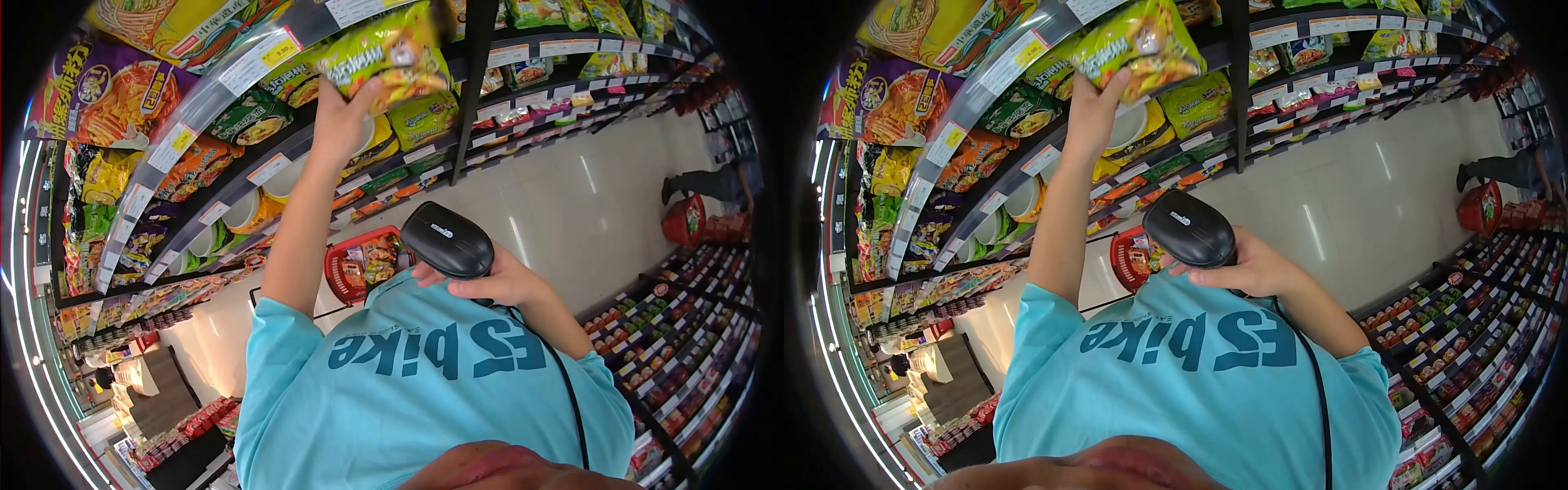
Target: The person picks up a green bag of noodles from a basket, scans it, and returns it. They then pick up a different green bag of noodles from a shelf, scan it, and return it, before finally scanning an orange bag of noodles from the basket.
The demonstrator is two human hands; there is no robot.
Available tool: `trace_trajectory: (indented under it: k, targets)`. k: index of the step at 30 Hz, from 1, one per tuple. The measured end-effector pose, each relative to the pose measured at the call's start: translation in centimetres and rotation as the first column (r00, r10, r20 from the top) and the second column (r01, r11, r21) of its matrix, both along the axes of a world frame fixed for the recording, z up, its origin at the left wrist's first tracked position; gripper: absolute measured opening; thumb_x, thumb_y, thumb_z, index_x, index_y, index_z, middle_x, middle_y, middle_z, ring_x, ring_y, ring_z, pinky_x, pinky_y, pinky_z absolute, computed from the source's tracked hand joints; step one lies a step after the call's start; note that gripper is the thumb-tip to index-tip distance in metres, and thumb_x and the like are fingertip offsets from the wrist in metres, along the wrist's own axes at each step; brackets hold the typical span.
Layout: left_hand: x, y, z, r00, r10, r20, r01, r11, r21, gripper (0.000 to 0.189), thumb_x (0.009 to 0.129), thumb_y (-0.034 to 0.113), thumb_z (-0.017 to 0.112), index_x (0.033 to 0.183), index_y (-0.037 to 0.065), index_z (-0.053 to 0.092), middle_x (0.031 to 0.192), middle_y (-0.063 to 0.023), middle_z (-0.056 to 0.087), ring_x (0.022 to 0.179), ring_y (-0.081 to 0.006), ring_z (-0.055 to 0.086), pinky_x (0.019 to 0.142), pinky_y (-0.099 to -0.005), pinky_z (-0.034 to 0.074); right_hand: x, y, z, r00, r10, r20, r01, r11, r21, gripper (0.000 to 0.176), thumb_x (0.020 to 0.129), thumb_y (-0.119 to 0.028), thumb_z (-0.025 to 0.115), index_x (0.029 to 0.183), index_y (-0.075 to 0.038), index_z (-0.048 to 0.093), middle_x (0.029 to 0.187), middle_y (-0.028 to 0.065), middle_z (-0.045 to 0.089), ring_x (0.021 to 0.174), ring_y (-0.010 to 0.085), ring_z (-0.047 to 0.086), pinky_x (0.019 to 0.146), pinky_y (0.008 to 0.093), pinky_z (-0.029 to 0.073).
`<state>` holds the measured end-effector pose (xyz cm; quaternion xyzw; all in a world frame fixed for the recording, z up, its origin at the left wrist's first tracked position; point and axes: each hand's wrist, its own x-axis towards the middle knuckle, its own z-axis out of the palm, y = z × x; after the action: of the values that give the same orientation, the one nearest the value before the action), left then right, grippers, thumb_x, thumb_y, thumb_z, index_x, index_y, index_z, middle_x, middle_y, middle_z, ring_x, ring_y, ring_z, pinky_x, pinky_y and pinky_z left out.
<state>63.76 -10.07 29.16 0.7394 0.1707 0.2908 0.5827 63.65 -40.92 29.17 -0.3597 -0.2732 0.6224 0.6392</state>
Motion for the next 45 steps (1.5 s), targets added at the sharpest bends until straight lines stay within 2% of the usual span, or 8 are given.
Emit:
trace_trajectory:
  k: [8,10,12,17,21,25,38,45]
  targets:
    - [7.9,1.8,-2.4,0.982,-0.010,0.190,0.016,1.000,-0.026,0.053,0.094,0.021,0.065,0.132,-0.004,0.037,0.124,-0.0149,0.055,0.113,-0.0202,0.052,0.098,-0.0321,0.040,0.9,-1.0,0.0,0.999,-0.034,-0.008,0.035,0.999,0.005,0.055,0.084,-0.011,0.073,0.134,0.000,0.050,0.118,0.0159,0.065,0.106,0.0209,0.064,0.097,0.0360,0.048]
    - [8.7,2.1,-2.9,0.995,0.102,-0.004,-0.092,0.910,0.405,0.055,0.094,0.023,0.064,0.130,-0.007,0.036,0.122,-0.0242,0.057,0.114,-0.0344,0.056,0.095,-0.0385,0.043,1.0,-1.0,-0.2,0.999,-0.039,-0.011,0.039,0.999,0.008,0.056,0.084,-0.012,0.073,0.134,-0.001,0.050,0.117,0.0158,0.065,0.105,0.0208,0.065,0.096,0.0358,0.048]
    - [8.9,2.2,-2.7,0.992,0.122,-0.041,-0.092,0.895,0.437,0.061,0.094,0.035,0.064,0.132,-0.007,0.040,0.123,-0.0252,0.057,0.113,-0.0359,0.056,0.097,-0.0389,0.042,1.1,-1.0,-0.4,0.999,-0.045,-0.012,0.045,0.999,0.010,0.056,0.084,-0.012,0.073,0.133,-0.001,0.050,0.117,0.0156,0.066,0.104,0.0206,0.065,0.096,0.0356,0.048]
    - [7.9,2.3,-0.2,0.928,0.240,-0.284,0.038,0.698,0.715,0.041,0.089,0.022,0.062,0.117,-0.007,0.054,0.117,-0.0272,0.061,0.105,-0.0406,0.061,0.089,-0.0441,0.048,1.4,-0.9,-0.4,0.999,-0.040,-0.018,0.041,0.999,0.008,0.057,0.083,-0.013,0.075,0.133,-0.001,0.051,0.116,0.0157,0.066,0.103,0.0199,0.065,0.095,0.0353,0.049]
    - [7.9,4.8,-0.2,0.931,0.296,-0.215,-0.057,0.698,0.714,0.035,0.087,0.016,0.059,0.114,-0.005,0.057,0.104,-0.0229,0.067,0.084,-0.0357,0.069,0.079,-0.0409,0.053,1.5,-1.0,-0.3,0.998,-0.045,-0.035,0.045,0.999,-0.009,0.057,0.083,-0.013,0.075,0.133,-0.002,0.051,0.116,0.0155,0.066,0.103,0.0201,0.065,0.094,0.0352,0.049]
    - [8.1,3.8,2.2,0.910,0.158,-0.382,-0.042,0.955,0.295,0.028,0.098,0.013,0.037,0.108,-0.005,0.056,0.087,-0.0159,0.071,0.063,-0.0231,0.071,0.055,-0.0330,0.061,1.2,-1.0,-0.3,0.998,-0.054,-0.031,0.054,0.998,-0.018,0.056,0.083,-0.012,0.075,0.133,-0.002,0.051,0.114,0.0148,0.066,0.102,0.0200,0.065,0.094,0.0352,0.049]
    - [8.8,4.2,2.3,0.848,0.264,-0.460,-0.010,0.875,0.484,0.024,0.093,0.011,0.043,0.095,-0.005,0.061,0.069,-0.0114,0.070,0.053,-0.0188,0.067,0.053,-0.0315,0.058,0.5,-1.6,0.1,0.998,-0.058,0.005,0.059,0.996,-0.074,0.052,0.083,-0.013,0.073,0.130,-0.003,0.053,0.110,0.0131,0.067,0.101,0.0186,0.063,0.092,0.0346,0.049]
    - [7.4,5.6,0.7,0.766,0.567,-0.304,-0.029,0.503,0.864,0.026,0.089,0.021,0.056,0.084,0.000,0.071,0.081,-0.0238,0.070,0.077,-0.0394,0.069,0.071,-0.0475,0.056,0.2,-2.0,0.0,0.998,-0.061,0.023,0.063,0.996,-0.067,0.049,0.083,-0.014,0.073,0.127,-0.002,0.055,0.109,0.0123,0.068,0.102,0.0180,0.063,0.093,0.0341,0.048]
